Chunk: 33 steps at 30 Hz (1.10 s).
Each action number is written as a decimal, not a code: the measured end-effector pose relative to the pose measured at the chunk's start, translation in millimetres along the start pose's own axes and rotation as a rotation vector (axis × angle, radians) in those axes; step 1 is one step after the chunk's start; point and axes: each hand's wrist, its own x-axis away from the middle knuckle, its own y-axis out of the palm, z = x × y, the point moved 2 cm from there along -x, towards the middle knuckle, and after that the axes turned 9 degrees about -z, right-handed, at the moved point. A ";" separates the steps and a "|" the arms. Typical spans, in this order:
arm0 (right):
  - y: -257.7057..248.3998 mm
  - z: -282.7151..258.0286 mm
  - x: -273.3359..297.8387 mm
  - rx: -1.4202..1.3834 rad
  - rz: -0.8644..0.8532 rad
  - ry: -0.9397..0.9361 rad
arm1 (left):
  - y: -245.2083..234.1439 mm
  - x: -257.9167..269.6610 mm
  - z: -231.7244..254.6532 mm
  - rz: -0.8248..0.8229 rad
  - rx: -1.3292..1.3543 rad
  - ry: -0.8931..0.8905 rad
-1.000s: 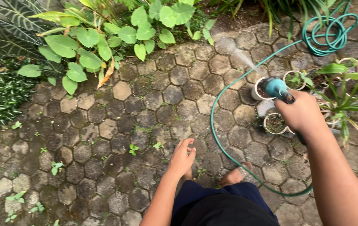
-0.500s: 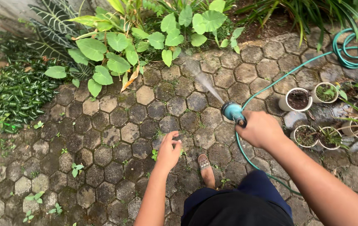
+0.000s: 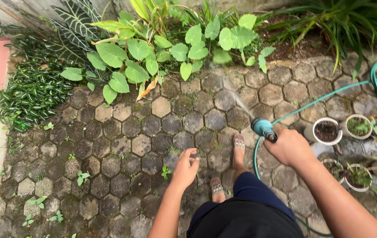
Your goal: The person waters various potted plants and plants in a garden bed using a garden hose with a spray nozzle.
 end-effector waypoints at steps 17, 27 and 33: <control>-17.0 57.9 -194.0 -0.053 -0.847 -0.020 | -36.1 -167.5 73.3 0.334 -0.135 -0.153; -16.6 27.4 -261.0 -0.013 -0.548 -0.476 | -20.3 -172.4 56.1 0.295 -0.163 -0.225; -21.7 -8.8 -295.9 0.055 -0.602 -0.374 | 1.8 -160.3 61.1 0.323 -0.065 -0.217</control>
